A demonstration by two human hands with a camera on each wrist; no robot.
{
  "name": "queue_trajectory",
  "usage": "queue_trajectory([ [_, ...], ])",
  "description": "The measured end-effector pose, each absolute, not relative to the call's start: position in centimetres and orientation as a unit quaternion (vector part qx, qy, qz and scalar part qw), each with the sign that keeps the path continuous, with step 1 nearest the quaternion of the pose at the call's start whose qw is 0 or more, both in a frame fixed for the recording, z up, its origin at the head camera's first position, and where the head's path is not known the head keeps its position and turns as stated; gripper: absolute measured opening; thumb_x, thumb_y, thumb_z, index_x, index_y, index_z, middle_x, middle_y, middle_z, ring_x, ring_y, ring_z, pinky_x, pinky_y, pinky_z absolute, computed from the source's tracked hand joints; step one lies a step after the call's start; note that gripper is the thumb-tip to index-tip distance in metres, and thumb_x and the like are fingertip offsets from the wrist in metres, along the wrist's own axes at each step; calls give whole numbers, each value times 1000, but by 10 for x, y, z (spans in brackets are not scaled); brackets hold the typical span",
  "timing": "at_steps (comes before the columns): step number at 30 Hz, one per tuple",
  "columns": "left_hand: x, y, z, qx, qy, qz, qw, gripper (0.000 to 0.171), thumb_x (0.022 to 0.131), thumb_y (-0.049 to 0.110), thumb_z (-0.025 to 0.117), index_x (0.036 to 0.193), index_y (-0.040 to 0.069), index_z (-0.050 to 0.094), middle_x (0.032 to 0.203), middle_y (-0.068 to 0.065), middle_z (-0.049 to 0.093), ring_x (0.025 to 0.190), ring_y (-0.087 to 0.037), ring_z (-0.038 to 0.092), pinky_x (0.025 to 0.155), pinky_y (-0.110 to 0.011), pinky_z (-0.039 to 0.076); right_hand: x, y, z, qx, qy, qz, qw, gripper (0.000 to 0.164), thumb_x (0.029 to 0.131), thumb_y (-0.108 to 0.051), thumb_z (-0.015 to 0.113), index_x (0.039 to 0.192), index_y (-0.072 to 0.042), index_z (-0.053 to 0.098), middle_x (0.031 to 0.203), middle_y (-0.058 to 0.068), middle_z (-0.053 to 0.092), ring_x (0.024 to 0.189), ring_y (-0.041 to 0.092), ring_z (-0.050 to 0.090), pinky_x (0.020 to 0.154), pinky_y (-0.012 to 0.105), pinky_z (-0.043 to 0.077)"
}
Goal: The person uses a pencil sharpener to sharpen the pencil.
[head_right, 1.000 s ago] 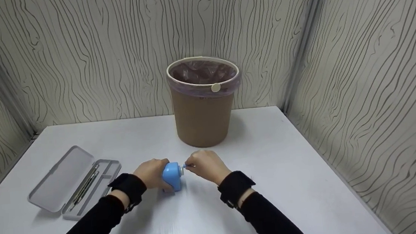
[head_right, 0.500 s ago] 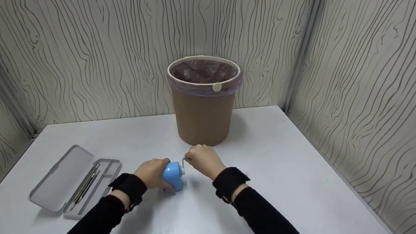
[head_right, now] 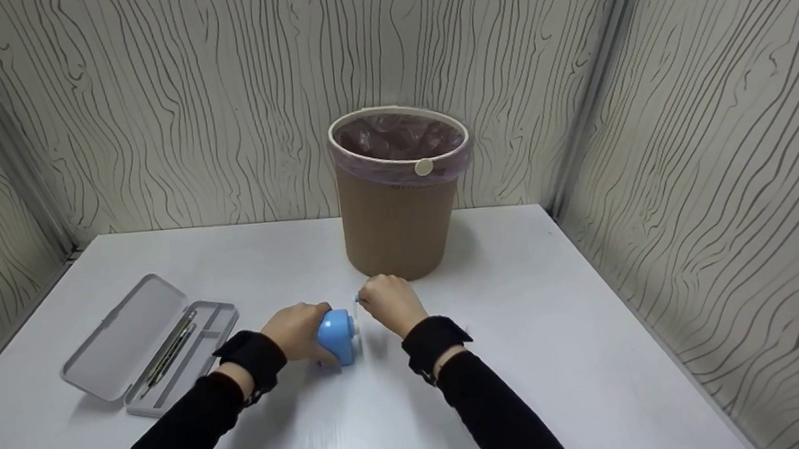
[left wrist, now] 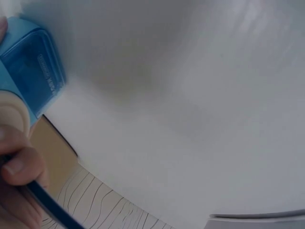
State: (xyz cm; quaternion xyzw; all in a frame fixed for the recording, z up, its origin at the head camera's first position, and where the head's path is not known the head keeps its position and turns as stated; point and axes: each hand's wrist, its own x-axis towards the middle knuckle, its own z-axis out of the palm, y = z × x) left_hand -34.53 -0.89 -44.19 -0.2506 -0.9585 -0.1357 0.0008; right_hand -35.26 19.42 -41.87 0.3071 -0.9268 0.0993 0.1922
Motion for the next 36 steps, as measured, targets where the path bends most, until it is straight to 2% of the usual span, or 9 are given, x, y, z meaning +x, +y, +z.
queue_trajectory([
  [8, -344, -9, -442, -247, -960, -128, -4, 74, 66, 46, 95, 120, 7, 65, 111, -11, 77, 100, -25, 74, 90, -39, 61, -359, 193, -432, 300, -933, 92, 178, 10, 88, -6, 76, 96, -5, 82, 88, 9, 80, 82, 25, 76, 74, 38, 61],
  [23, -343, -9, -442, -242, -959, -145, -7, 70, 67, 44, 95, 118, 6, 65, 110, -11, 77, 100, -25, 74, 92, -39, 61, -361, 193, -449, 296, -945, 82, 117, 15, 89, -1, 73, 100, -5, 82, 92, 10, 81, 86, 25, 77, 81, 38, 62],
  [30, -342, -8, -444, -239, -959, -150, -4, 70, 67, 43, 95, 118, 5, 66, 111, -12, 77, 99, -26, 74, 91, -39, 62, -354, 196, -460, 318, -939, 66, 108, 8, 84, 1, 75, 84, -4, 81, 81, 9, 79, 74, 23, 73, 71, 35, 61],
  [36, -344, -8, -445, -240, -960, -147, 12, 67, 66, 43, 95, 113, 6, 67, 106, -11, 77, 93, -25, 74, 86, -38, 62, -347, 200, -464, 349, -928, 64, 113, 12, 82, 3, 75, 88, -5, 82, 84, 7, 80, 80, 21, 76, 72, 31, 61],
])
